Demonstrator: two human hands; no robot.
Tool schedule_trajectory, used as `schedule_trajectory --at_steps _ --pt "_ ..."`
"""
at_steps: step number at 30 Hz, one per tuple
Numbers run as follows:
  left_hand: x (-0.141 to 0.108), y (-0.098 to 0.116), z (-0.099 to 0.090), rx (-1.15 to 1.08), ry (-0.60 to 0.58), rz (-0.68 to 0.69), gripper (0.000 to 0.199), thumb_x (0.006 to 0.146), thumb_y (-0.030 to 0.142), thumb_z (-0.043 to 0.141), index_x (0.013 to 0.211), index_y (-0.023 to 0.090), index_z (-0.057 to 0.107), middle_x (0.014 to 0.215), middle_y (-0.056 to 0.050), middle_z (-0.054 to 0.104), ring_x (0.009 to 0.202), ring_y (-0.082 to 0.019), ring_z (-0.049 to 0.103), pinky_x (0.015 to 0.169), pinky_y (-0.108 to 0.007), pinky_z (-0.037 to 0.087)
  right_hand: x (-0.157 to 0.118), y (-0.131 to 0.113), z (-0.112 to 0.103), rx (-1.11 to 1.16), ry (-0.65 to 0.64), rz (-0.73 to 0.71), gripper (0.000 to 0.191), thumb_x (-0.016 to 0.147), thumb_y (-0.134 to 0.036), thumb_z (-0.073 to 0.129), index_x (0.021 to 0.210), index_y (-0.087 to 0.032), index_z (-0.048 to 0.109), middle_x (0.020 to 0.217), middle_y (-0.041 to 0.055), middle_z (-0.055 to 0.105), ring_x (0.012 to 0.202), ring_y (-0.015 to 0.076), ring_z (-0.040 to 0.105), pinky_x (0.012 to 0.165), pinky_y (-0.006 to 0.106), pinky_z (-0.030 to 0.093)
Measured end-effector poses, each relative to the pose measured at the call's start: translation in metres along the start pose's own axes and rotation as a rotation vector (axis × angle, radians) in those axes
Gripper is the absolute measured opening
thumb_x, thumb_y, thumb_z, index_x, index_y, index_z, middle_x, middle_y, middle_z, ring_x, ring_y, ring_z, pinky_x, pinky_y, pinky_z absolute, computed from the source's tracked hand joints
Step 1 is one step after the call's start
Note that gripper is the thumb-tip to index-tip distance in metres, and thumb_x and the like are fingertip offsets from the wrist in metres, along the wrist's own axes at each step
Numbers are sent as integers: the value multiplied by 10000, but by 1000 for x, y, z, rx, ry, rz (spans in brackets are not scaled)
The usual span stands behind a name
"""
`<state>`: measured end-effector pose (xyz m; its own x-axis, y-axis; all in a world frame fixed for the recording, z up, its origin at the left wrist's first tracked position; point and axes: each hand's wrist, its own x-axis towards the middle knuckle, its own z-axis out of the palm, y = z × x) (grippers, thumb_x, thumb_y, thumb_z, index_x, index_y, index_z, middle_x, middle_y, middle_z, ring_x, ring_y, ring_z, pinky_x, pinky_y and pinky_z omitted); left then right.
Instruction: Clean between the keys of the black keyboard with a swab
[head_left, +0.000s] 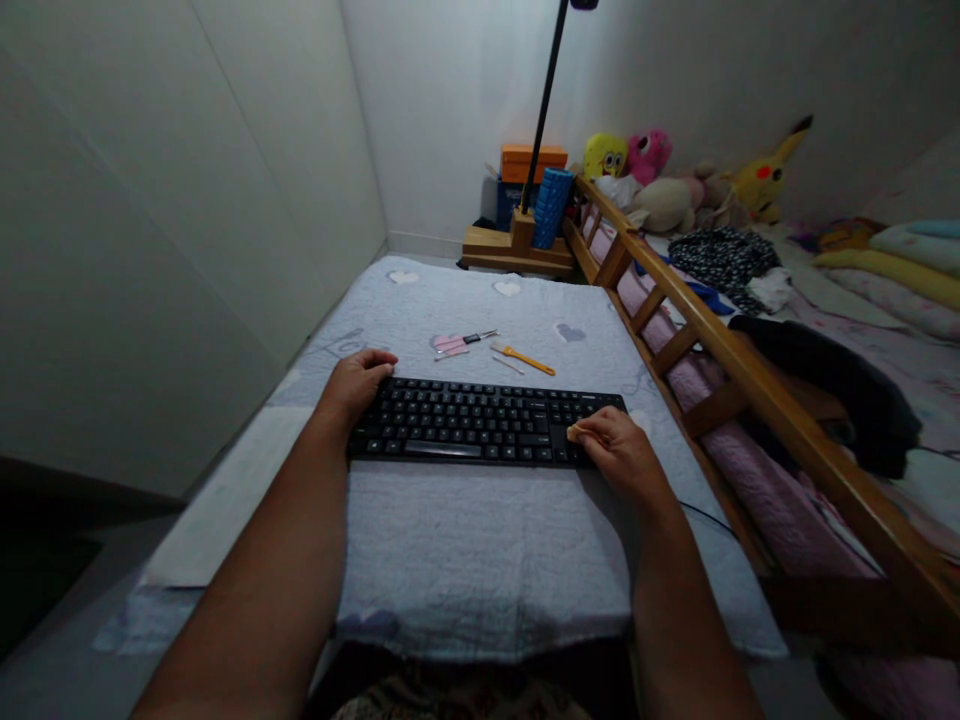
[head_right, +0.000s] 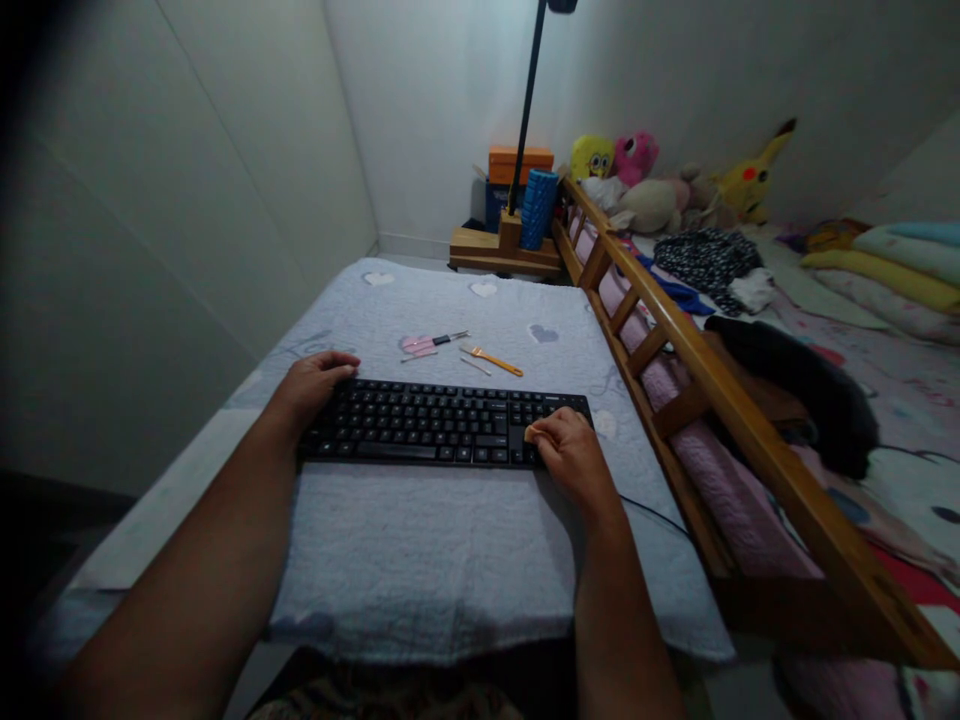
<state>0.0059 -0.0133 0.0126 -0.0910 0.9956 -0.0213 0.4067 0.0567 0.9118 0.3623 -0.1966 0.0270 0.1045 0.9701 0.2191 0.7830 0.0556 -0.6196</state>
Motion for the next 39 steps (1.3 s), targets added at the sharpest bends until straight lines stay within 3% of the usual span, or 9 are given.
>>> schedule_trajectory --at_steps 17,25,33,39 --pt "5 -7 1 9 -11 19 274 608 318 666 842 190 730 864 -42 718 850 -238 631 854 -357 470 -9 -2 -5 7 -108 -45 205 832 -145 551 760 -211 731 812 51 614 835 209 566 756 342 431" --pt "3 -4 1 10 -7 -2 261 612 306 675 839 190 733 801 -28 700 795 -228 621 813 -354 482 -11 -3 -9 32 -159 -76 211 793 -96 549 727 -207 715 791 37 607 792 192 568 734 332 426" --pt "2 -1 2 0 3 -10 228 602 280 680 807 191 726 805 -27 703 808 -224 627 824 -344 478 -7 2 -2 22 10 -12 175 863 -164 586 847 -221 750 840 47 619 865 216 588 754 342 440" --pt "0 2 2 11 4 -10 224 602 286 687 802 196 729 802 -28 705 813 -232 626 829 -349 477 -5 4 1 -4 18 -8 156 879 -191 608 857 -233 756 840 48 631 871 220 588 781 360 446"
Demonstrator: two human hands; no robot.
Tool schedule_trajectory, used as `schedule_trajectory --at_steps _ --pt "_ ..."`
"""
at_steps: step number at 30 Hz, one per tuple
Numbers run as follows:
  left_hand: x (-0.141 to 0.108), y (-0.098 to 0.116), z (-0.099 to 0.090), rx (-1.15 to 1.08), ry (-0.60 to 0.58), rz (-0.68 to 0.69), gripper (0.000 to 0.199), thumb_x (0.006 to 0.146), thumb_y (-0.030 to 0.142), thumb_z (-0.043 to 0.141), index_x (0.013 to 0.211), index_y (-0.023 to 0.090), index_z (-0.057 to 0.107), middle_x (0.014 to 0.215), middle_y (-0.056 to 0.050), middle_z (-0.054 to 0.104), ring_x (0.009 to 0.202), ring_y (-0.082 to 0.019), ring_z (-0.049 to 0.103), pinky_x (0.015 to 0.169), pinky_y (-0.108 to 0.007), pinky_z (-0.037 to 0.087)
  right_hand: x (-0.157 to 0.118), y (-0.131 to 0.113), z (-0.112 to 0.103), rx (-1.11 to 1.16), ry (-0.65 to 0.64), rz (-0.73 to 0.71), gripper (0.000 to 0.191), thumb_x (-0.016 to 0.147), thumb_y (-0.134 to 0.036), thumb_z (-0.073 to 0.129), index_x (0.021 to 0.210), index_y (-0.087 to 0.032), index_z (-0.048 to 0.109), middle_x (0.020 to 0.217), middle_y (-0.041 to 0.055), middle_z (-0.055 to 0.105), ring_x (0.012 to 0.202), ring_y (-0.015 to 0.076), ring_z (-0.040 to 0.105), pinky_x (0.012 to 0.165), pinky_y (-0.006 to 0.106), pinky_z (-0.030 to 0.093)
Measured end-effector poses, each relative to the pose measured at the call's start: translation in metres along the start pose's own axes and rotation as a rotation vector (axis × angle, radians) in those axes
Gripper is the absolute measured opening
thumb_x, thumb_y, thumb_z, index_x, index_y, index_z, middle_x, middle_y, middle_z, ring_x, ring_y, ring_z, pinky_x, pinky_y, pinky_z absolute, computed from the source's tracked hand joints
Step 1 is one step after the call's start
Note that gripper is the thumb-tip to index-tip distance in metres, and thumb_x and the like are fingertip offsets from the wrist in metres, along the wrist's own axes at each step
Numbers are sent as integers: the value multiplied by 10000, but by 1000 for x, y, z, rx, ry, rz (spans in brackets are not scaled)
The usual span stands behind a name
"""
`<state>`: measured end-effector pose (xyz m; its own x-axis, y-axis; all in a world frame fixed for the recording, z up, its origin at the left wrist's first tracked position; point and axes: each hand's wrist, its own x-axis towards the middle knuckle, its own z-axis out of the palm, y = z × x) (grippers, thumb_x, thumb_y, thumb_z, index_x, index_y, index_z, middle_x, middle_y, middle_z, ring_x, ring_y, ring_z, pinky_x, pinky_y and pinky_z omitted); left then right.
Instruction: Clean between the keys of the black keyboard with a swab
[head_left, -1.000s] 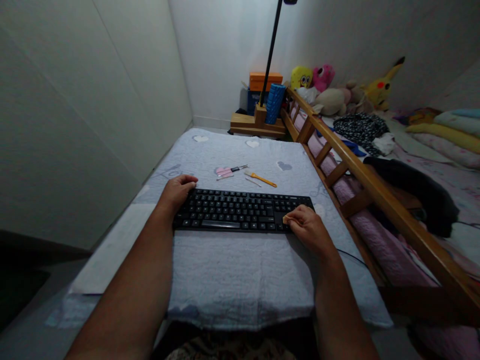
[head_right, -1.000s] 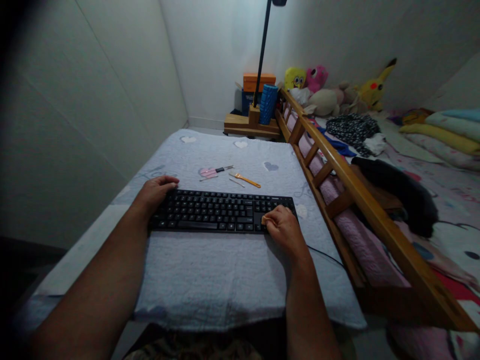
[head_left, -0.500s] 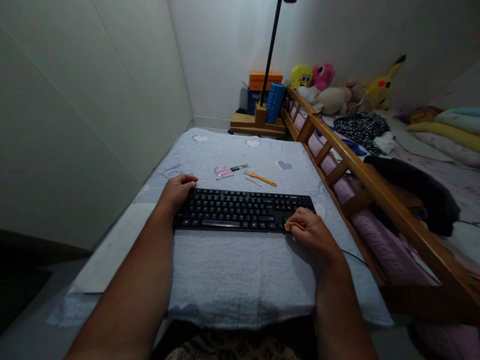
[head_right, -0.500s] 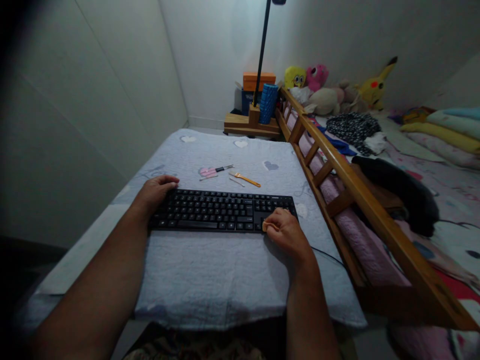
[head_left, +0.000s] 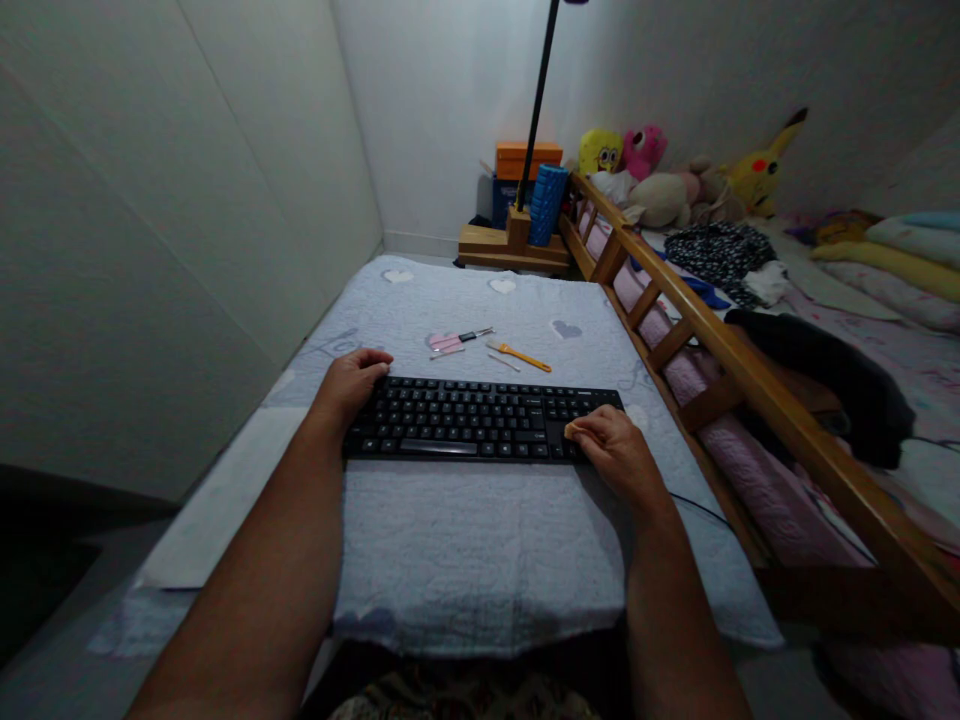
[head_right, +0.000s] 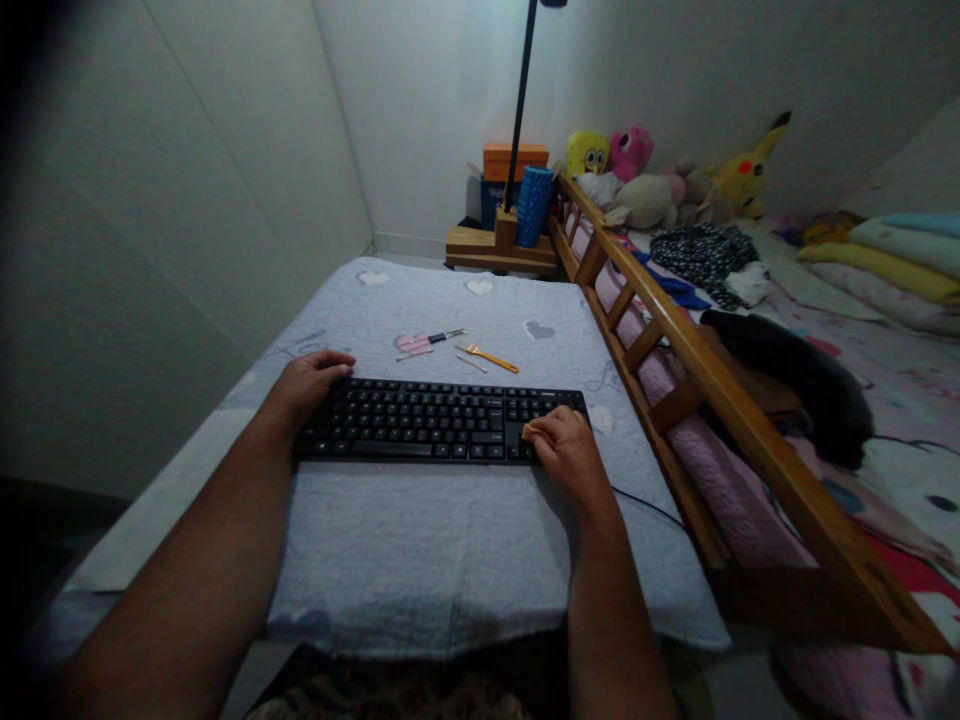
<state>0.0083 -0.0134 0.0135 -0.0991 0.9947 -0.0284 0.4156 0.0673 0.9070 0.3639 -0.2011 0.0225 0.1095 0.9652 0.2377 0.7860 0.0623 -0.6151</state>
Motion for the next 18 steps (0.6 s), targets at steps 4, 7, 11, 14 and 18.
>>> schedule_trajectory --at_steps 4,7,11,14,18 --pt "2 -4 0 -8 -7 8 239 604 296 684 815 194 730 796 -26 700 800 -227 618 812 -346 471 -2 0 -1 21 -46 0 158 873 -188 608 824 -227 753 828 47 620 851 213 585 759 351 447" --pt "4 -7 1 -22 -8 7 240 602 292 682 814 189 726 789 -26 695 789 -224 613 809 -347 469 -3 0 -3 32 -90 -30 172 864 -179 598 800 -224 751 826 47 623 833 206 581 748 346 445" --pt "5 -7 1 -8 -4 2 224 610 285 681 808 192 729 791 -24 696 791 -219 617 826 -347 466 -4 -1 -6 66 -150 -68 193 839 -147 576 787 -220 747 819 44 636 813 194 584 743 337 442" --pt "5 -7 0 -11 -1 10 217 610 281 682 803 194 729 798 -25 700 808 -221 621 831 -344 466 -5 -4 -9 76 -177 -81 181 818 -142 584 777 -214 745 814 44 633 819 195 584 745 335 437" --pt "5 -8 0 -27 -4 1 232 609 292 682 814 194 727 795 -24 697 788 -221 615 815 -348 469 -5 -8 -12 63 -229 -98 190 795 -121 580 745 -212 739 809 40 637 821 194 578 755 337 426"
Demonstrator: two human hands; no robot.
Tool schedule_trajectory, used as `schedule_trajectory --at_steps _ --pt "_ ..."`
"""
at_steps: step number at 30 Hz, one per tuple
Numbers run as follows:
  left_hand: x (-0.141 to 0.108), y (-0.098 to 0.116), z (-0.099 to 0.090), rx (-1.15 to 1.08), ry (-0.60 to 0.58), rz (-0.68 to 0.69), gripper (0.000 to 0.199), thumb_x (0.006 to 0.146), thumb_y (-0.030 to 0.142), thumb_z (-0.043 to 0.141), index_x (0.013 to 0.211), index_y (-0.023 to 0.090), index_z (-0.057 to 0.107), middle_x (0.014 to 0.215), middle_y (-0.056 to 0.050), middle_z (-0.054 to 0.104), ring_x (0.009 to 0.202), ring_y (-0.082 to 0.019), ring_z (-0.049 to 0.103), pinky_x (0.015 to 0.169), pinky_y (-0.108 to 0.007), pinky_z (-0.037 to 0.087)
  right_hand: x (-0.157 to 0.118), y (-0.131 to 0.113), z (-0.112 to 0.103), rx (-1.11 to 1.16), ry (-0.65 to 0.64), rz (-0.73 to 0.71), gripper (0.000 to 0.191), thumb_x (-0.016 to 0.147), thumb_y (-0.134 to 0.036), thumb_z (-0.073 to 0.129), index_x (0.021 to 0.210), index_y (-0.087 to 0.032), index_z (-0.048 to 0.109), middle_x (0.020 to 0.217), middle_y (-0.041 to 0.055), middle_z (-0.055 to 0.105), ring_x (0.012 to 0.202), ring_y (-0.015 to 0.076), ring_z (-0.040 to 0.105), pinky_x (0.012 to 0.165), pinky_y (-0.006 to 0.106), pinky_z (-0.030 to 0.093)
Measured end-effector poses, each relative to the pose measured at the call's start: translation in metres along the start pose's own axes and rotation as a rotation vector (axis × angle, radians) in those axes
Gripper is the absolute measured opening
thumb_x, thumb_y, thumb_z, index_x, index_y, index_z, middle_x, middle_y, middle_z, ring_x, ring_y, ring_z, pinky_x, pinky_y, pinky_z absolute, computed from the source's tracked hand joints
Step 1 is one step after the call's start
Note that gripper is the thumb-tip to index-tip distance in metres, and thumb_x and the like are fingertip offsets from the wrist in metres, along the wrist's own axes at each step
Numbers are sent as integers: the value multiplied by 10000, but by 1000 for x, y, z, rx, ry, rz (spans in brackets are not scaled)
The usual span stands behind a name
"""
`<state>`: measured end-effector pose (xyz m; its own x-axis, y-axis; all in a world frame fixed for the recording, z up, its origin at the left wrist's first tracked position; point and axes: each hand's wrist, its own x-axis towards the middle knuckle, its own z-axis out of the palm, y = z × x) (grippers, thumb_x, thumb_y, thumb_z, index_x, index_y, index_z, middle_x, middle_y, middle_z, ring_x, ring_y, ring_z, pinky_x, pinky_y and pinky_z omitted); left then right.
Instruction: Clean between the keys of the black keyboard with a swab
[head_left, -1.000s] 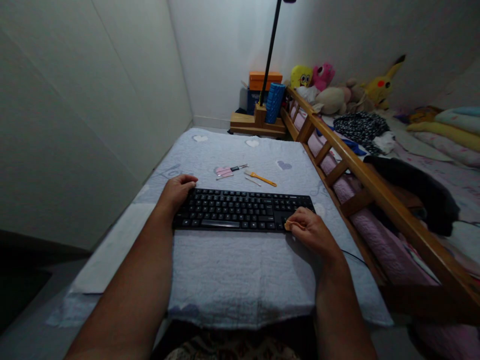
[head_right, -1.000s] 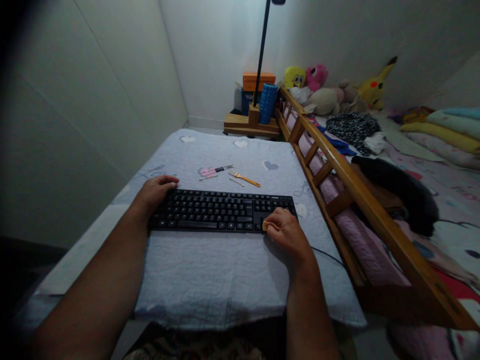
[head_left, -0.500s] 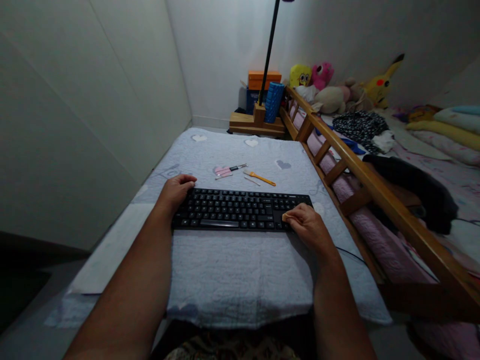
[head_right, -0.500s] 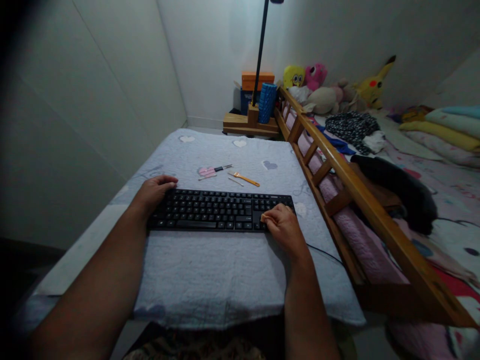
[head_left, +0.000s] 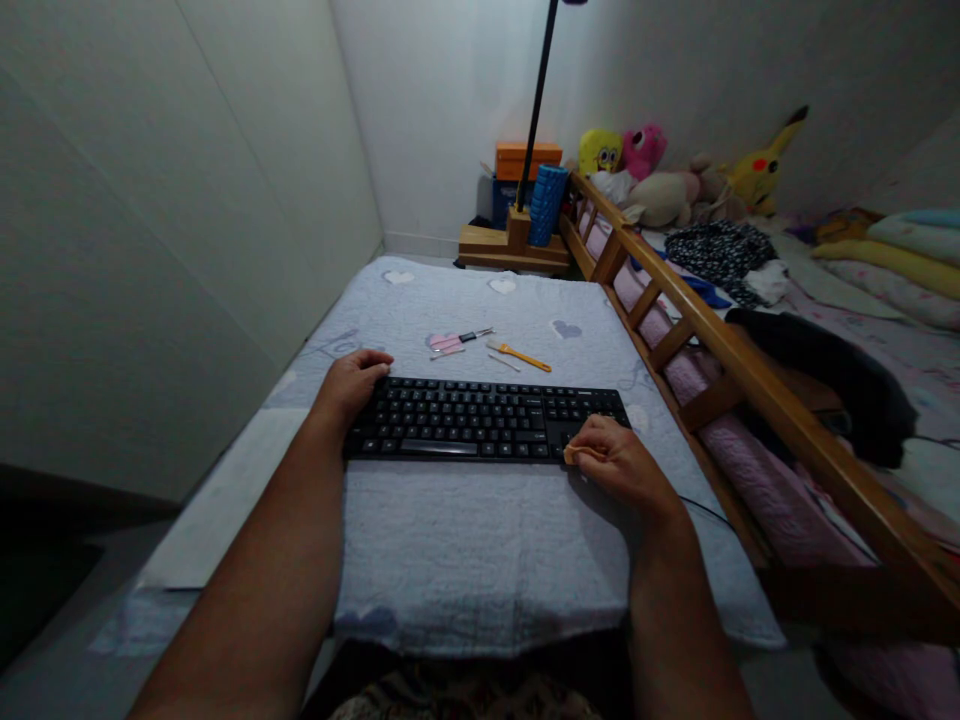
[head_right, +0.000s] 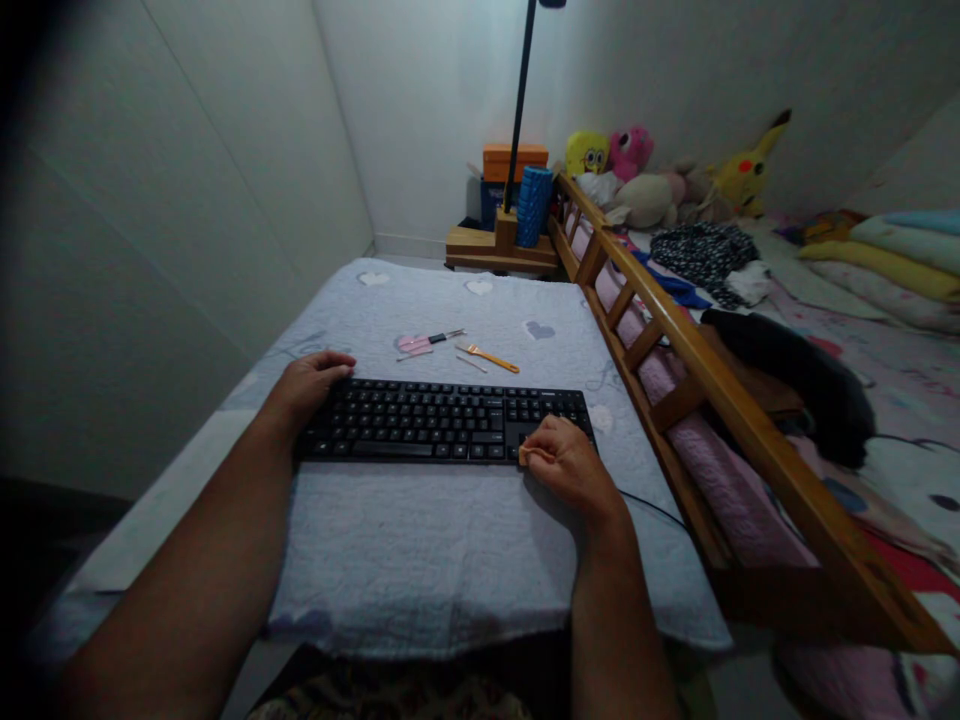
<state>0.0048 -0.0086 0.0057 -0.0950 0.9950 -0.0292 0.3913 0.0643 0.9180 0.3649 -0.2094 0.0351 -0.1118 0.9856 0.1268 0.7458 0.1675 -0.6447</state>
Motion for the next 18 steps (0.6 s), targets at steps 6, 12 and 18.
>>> schedule_trajectory --at_steps 6,12,18 --pt "-2 3 0 17 -2 7 234 599 297 684 807 199 724 781 -24 692 789 -228 616 818 -353 473 1 -1 1 -14 51 -17 199 810 -112 580 744 -221 733 793 36 640 811 199 569 756 345 422" --pt "-7 10 0 34 6 4 222 601 293 689 799 200 729 761 -25 688 790 -235 619 803 -353 483 6 -1 7 -37 117 -20 200 854 -131 588 829 -238 756 845 49 654 848 212 569 775 362 434" --pt "-6 7 1 32 4 -2 230 609 300 685 812 202 728 760 -26 684 768 -230 613 779 -350 484 7 -5 8 -62 51 -21 177 857 -136 612 810 -229 755 818 45 652 832 206 567 750 343 424"
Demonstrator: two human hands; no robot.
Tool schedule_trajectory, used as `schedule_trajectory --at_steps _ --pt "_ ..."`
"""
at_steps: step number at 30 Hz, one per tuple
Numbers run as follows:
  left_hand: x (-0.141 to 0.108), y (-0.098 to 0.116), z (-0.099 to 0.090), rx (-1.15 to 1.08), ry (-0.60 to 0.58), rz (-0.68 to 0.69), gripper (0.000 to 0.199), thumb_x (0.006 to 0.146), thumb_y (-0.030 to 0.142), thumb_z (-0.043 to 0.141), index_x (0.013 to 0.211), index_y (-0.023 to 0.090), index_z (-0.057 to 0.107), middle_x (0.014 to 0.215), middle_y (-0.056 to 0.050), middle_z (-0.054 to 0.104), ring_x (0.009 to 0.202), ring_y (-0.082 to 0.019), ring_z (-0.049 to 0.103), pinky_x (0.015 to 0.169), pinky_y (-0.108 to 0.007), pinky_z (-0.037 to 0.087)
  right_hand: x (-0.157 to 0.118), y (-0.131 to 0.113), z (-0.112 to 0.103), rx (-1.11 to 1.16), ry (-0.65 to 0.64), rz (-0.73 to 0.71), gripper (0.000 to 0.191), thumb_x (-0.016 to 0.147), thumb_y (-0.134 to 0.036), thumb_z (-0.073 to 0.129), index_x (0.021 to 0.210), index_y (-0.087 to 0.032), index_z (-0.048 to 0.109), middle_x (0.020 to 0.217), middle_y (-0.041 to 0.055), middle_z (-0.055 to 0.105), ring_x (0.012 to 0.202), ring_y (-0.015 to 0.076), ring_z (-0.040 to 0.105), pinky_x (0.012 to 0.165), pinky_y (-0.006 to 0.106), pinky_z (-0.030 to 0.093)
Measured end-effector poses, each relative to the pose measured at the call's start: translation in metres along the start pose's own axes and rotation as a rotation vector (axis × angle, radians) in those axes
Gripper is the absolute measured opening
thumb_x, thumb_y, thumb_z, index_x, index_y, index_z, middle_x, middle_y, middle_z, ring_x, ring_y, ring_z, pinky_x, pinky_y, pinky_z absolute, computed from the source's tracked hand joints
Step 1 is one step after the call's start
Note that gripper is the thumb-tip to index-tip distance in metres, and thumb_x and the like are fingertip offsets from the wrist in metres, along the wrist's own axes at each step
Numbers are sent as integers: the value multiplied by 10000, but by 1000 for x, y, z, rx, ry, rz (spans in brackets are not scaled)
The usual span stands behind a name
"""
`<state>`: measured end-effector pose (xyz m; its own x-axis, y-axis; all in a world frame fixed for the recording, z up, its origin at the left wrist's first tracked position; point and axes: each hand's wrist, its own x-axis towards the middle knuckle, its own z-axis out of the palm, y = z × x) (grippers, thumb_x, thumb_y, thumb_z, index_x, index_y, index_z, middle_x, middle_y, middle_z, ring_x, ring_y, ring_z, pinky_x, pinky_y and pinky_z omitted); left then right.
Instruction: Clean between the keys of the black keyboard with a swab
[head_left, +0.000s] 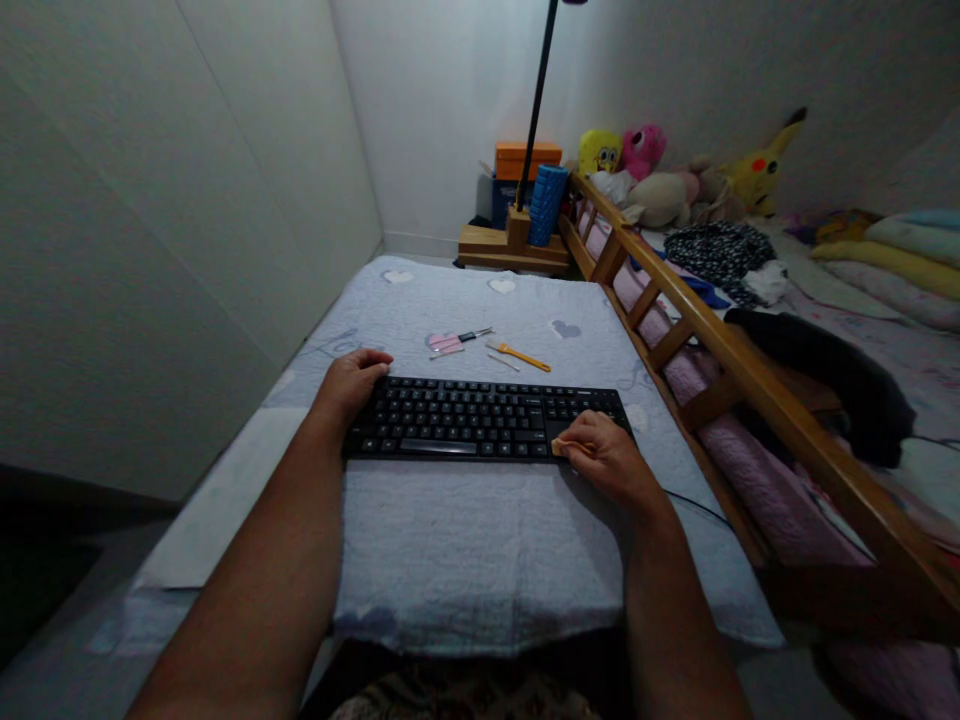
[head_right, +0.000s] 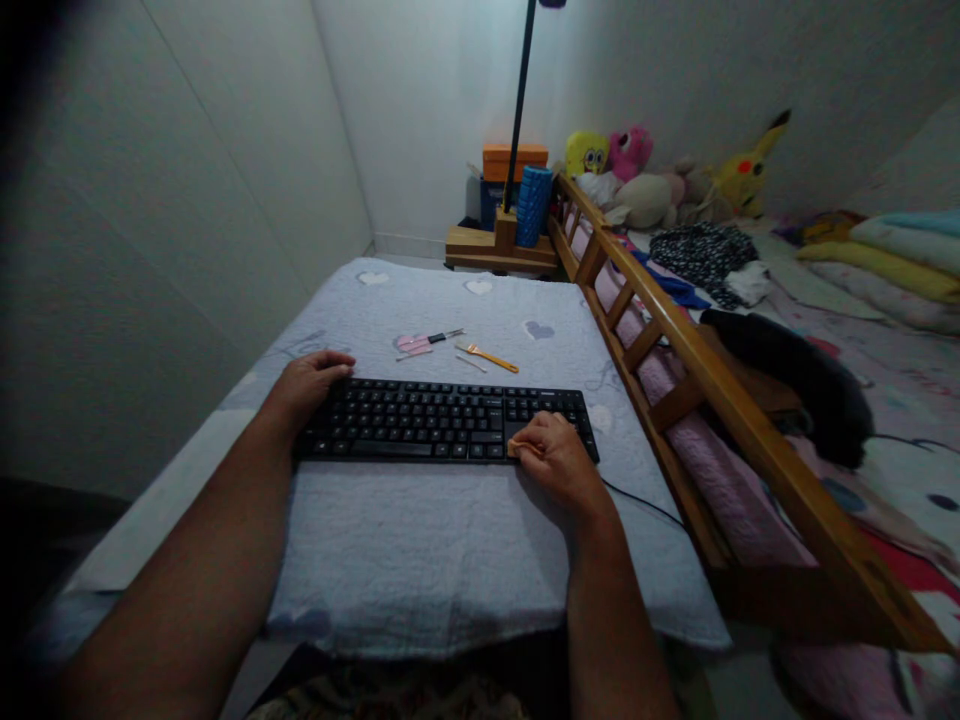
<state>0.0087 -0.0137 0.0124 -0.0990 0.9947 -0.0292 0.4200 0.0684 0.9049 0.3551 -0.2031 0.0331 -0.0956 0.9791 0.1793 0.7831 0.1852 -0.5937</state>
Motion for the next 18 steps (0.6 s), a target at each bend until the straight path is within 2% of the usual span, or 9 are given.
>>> schedule_trajectory --at_steps 5,12,18 --pt "2 -1 0 14 -2 -10 229 604 299 689 808 202 729 746 -22 678 763 -226 609 803 -354 481 -2 -1 -2 34 -48 -25 185 849 -126 605 787 -219 752 811 40 650 818 195 574 754 339 422" --pt "0 1 0 26 -7 -9 209 605 301 694 790 211 728 727 -19 675 757 -232 608 798 -360 484 0 1 0 25 49 9 196 862 -146 591 821 -236 760 829 48 658 826 204 570 762 356 437" --pt "-1 3 -1 23 6 -16 197 601 296 702 779 217 728 734 -21 678 775 -238 614 790 -360 487 1 3 2 12 19 2 192 853 -141 598 806 -234 759 818 49 659 821 201 580 749 351 441"
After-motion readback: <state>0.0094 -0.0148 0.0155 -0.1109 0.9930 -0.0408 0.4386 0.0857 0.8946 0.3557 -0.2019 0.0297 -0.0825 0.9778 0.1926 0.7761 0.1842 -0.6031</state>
